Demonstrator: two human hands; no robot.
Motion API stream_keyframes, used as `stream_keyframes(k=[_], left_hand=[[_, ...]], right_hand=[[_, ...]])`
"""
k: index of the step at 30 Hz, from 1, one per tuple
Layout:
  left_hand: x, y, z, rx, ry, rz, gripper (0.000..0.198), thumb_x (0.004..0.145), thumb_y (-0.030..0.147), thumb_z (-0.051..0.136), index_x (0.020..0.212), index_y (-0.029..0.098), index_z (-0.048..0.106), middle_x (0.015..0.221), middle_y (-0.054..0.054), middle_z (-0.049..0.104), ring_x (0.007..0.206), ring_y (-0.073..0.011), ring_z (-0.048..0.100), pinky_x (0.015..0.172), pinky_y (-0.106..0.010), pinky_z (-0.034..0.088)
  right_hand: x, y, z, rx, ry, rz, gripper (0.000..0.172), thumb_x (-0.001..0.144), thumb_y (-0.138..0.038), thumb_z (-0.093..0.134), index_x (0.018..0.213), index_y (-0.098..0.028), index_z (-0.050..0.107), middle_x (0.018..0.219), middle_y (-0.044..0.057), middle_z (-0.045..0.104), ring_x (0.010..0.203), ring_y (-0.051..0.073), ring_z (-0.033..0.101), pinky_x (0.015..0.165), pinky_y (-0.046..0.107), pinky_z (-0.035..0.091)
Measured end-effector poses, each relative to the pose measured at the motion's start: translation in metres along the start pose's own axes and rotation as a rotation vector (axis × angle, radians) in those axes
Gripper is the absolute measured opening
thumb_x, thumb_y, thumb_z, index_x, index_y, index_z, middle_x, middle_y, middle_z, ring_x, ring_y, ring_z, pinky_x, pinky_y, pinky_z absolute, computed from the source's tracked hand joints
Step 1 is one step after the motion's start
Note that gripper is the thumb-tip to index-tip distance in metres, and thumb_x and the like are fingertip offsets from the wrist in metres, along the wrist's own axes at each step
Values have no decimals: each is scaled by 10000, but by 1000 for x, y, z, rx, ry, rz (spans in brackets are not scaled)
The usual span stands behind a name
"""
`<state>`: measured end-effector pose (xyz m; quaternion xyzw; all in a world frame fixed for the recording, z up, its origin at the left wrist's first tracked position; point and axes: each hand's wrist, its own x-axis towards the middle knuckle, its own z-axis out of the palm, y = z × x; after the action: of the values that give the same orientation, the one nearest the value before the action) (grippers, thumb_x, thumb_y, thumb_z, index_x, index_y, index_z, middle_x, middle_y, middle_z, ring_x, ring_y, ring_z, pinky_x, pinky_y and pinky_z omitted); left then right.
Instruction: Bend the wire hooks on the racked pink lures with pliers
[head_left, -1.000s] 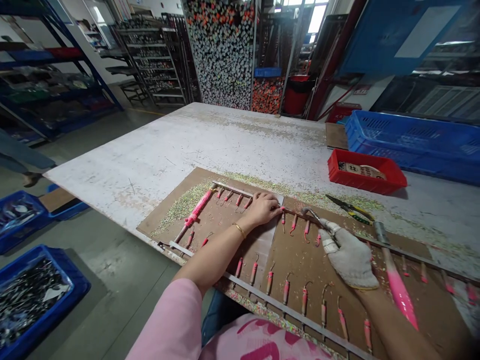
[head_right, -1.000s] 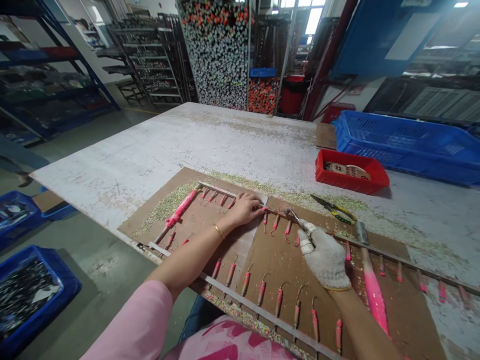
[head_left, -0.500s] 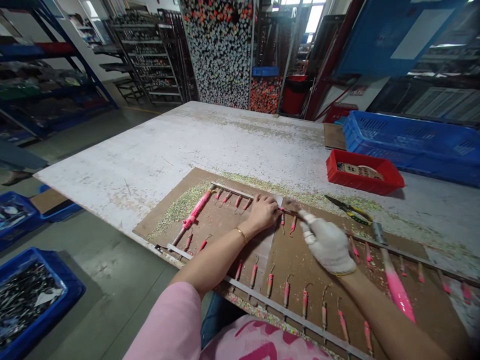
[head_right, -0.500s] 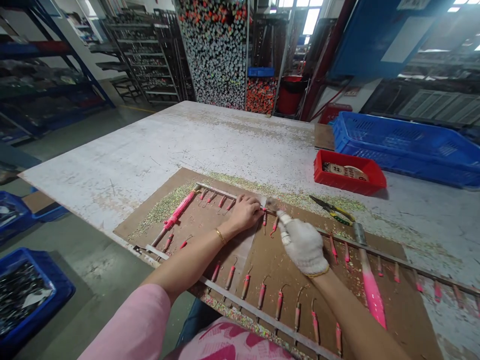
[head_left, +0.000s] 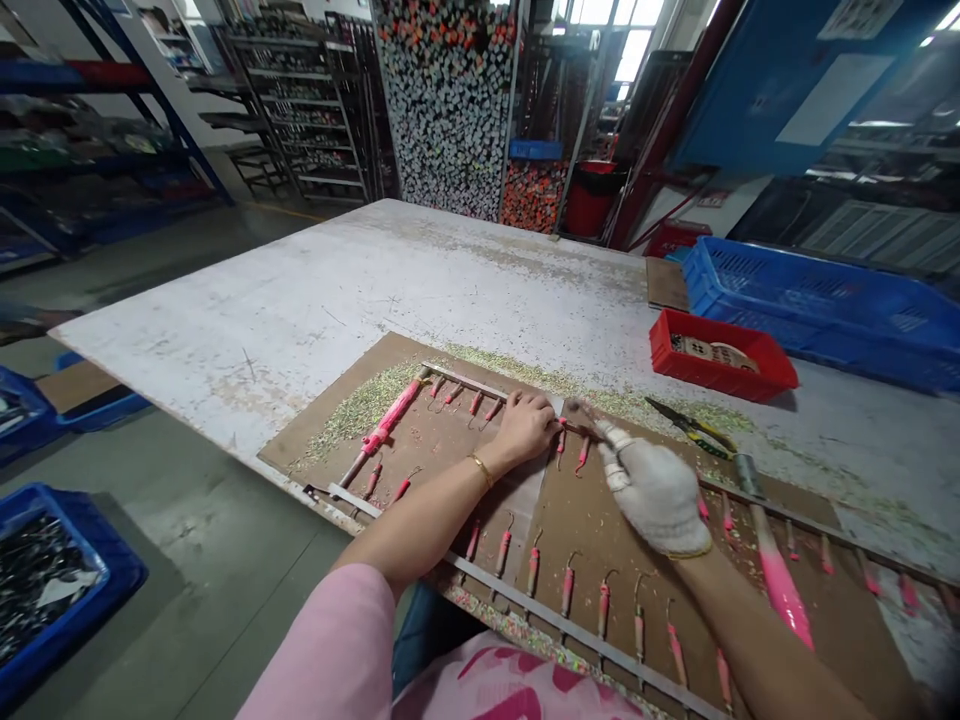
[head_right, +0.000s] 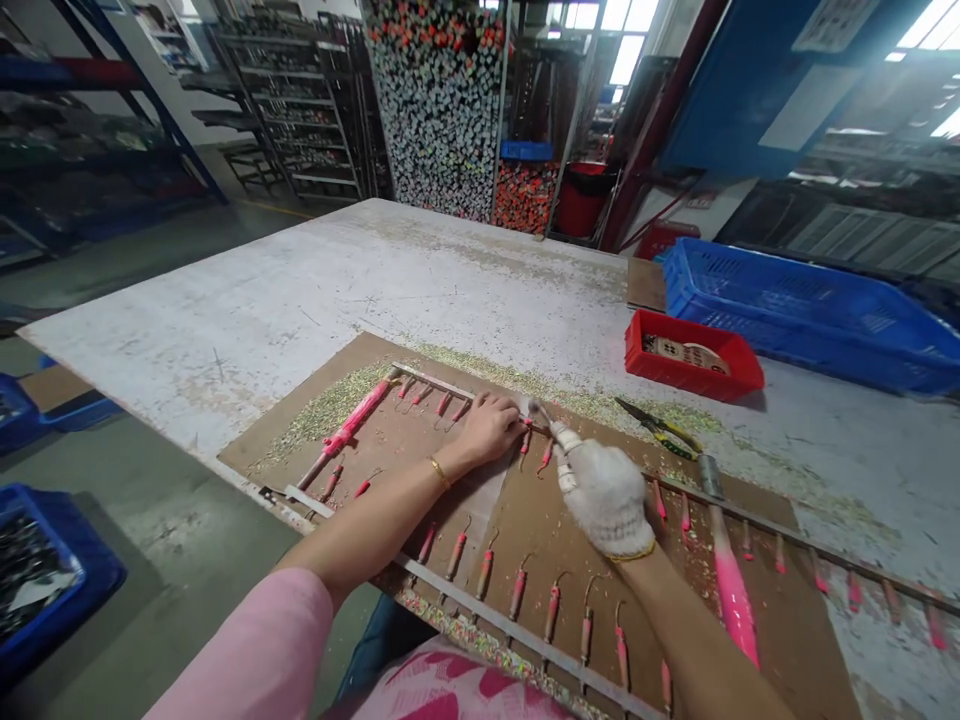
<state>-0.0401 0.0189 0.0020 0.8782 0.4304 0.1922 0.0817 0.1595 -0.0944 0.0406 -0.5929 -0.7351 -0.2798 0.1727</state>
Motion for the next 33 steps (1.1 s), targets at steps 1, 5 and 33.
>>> stream_keyframes(k=[1, 5, 33], left_hand=[[0, 0, 1, -3, 3, -3, 243, 1020, 359, 599, 915, 194, 742, 1069, -70, 721, 1069, -241, 607, 1116, -476, 333], [1, -2, 4, -4, 14, -1, 227, 1015, 351, 604, 923, 194, 739, 1053, -75, 717, 1065, -247, 606, 1109, -477, 336], [-6, -13, 9, -25, 23, 145, 117, 1004, 156, 518, 1017, 159, 634, 1170, -130, 714, 1174, -234, 644, 1225, -510, 343]], right_hand=[[1, 1, -2, -12, 67, 42, 395, 1011, -341, 535, 1331, -192, 713, 663, 29, 610, 627, 166, 491, 635, 342, 268], [2, 4, -6, -26, -33, -37, 417, 977, -284, 550, 1362, -203, 688, 659, 30, 605, 605, 172, 486, 629, 350, 248], [-4, 3, 10, -49, -376, -58, 494, 1005, -252, 462, 1481, -241, 594, 814, 43, 744, 678, 163, 651, 608, 335, 282]])
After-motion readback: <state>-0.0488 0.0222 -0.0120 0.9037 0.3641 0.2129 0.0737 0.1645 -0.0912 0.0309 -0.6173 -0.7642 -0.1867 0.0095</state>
